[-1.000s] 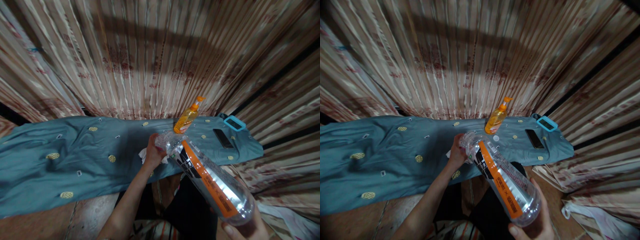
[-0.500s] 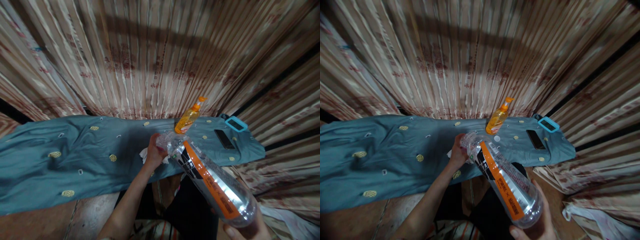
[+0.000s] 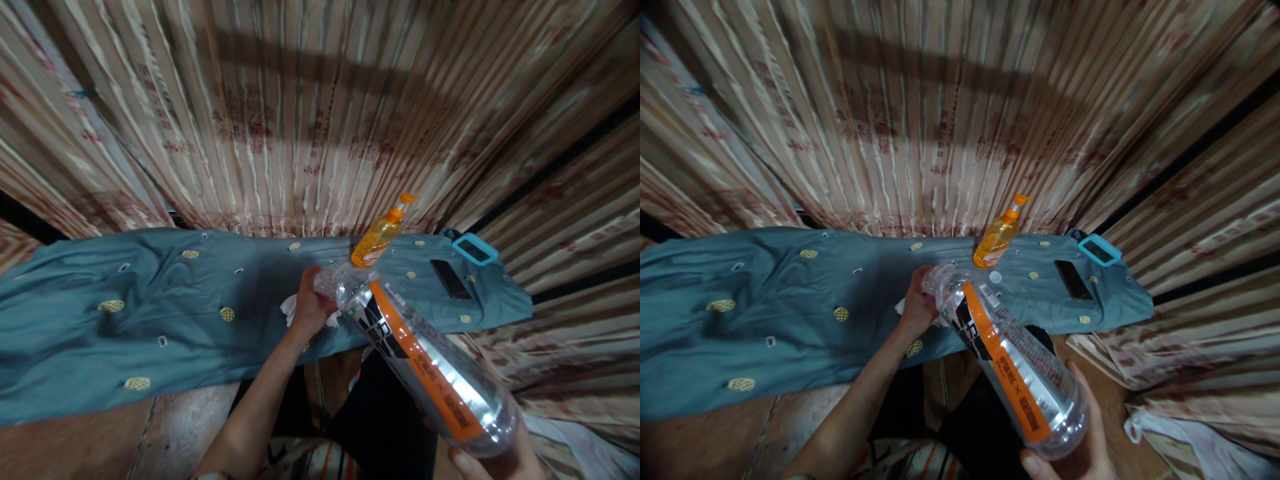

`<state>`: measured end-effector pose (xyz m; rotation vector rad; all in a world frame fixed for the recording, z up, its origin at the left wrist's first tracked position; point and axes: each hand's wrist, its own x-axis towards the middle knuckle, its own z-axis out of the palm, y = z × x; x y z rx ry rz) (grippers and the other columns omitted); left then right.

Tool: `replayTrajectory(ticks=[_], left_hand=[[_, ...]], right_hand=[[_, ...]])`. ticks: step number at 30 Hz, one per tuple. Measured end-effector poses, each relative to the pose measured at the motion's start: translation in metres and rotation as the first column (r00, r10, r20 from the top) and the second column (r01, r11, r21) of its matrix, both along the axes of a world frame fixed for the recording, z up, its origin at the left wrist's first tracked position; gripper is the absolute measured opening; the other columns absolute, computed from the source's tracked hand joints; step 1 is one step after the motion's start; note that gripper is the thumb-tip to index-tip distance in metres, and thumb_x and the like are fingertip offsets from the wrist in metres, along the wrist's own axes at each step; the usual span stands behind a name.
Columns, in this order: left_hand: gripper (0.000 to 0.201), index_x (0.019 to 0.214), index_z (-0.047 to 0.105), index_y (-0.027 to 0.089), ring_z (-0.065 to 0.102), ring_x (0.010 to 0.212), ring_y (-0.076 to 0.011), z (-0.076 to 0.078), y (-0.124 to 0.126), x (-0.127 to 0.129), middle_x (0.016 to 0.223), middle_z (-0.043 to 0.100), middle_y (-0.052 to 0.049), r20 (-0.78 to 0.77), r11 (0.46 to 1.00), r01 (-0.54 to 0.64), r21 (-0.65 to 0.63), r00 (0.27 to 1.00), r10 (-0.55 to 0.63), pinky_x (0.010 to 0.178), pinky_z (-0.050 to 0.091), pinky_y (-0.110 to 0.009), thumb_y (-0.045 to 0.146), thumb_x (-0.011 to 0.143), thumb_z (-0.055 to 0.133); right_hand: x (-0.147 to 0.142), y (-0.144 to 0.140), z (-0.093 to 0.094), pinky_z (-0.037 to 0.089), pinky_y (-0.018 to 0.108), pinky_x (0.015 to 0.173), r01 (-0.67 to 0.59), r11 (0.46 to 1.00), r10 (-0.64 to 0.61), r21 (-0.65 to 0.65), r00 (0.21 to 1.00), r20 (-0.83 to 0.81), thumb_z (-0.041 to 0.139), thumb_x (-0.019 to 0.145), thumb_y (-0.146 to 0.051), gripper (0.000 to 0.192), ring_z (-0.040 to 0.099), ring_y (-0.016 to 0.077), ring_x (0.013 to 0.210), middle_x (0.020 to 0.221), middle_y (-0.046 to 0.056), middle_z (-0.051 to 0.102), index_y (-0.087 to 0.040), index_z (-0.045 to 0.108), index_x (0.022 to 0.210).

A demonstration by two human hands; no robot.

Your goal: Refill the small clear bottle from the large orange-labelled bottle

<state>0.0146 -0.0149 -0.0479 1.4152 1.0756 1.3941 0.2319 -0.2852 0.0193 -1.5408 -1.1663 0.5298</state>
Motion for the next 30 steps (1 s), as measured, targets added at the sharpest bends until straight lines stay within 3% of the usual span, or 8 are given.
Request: replayTrajectory(ticks=[8,12,16,21,26,30], left_hand=[[0.083,0.132,0.058,0.023,0.073,0.112,-0.0279,-0.0022,0.0,0.0014,0.128,0.07,-0.01,0.0,1.0,-0.004,0.007,1.0,0.004,0.107,0.059,-0.049,0.026,0.06,0.098],[0.087,0.135,0.056,0.025,0.073,0.108,-0.0277,-0.0056,0.0007,0.002,0.129,0.069,-0.009,-0.009,1.0,0.001,0.016,1.0,-0.001,0.107,0.059,-0.053,0.026,0.059,0.098],[0.086,0.133,0.056,0.024,0.071,0.117,-0.0313,-0.0073,0.0013,0.0017,0.131,0.068,-0.011,-0.005,0.999,0.0,0.032,1.0,0.0,0.11,0.057,-0.055,0.023,0.058,0.097],[0.087,0.134,0.056,0.024,0.072,0.116,-0.03,-0.0066,0.0008,0.0014,0.13,0.069,-0.01,-0.01,1.0,-0.006,0.021,1.0,0.006,0.11,0.057,-0.052,0.024,0.058,0.098],[0.089,0.135,0.055,0.024,0.072,0.105,-0.0268,-0.0051,0.0002,0.001,0.129,0.069,-0.009,0.003,1.0,0.018,-0.002,1.0,-0.018,0.097,0.061,-0.046,0.026,0.058,0.098],[0.087,0.135,0.056,0.025,0.072,0.109,-0.0263,-0.0066,0.0007,0.0017,0.131,0.069,-0.009,-0.003,1.0,0.001,0.015,1.0,-0.001,0.102,0.06,-0.046,0.023,0.058,0.098]], right_hand=[[0.0038,-0.0051,-0.0073,0.064,0.048,0.105,0.027,0.999,-0.028,-0.021,0.999,-0.027,0.091,0.081,-0.04,0.095,0.064,0.0413,0.14,0.158,0.01,0.061,-0.029,0.046,0.163],[0.006,-0.0056,-0.008,0.066,0.048,0.101,0.077,0.996,-0.078,-0.039,0.997,-0.011,0.094,0.077,-0.041,0.096,0.067,0.0406,0.135,0.153,0.011,0.064,-0.026,0.049,0.16],[0.0034,-0.0046,-0.0049,0.067,0.047,0.097,0.089,0.995,-0.09,-0.042,0.996,-0.028,0.095,0.073,-0.044,0.097,0.071,0.0401,0.129,0.146,0.013,0.069,-0.023,0.051,0.157],[0.0004,-0.0046,-0.0041,0.067,0.048,0.098,0.111,0.993,-0.113,-0.033,0.992,-0.054,0.095,0.074,-0.041,0.095,0.069,0.0405,0.133,0.15,0.013,0.066,-0.025,0.051,0.157],[0.0054,-0.0058,-0.0057,0.069,0.049,0.092,0.098,0.995,-0.099,-0.036,0.994,-0.055,0.096,0.071,-0.042,0.097,0.073,0.0407,0.125,0.145,0.014,0.069,-0.024,0.052,0.156],[0.0052,-0.0047,-0.0044,0.068,0.05,0.095,0.116,0.992,-0.118,-0.049,0.992,-0.042,0.096,0.071,-0.042,0.098,0.072,0.0411,0.127,0.145,0.014,0.069,-0.023,0.052,0.156]])
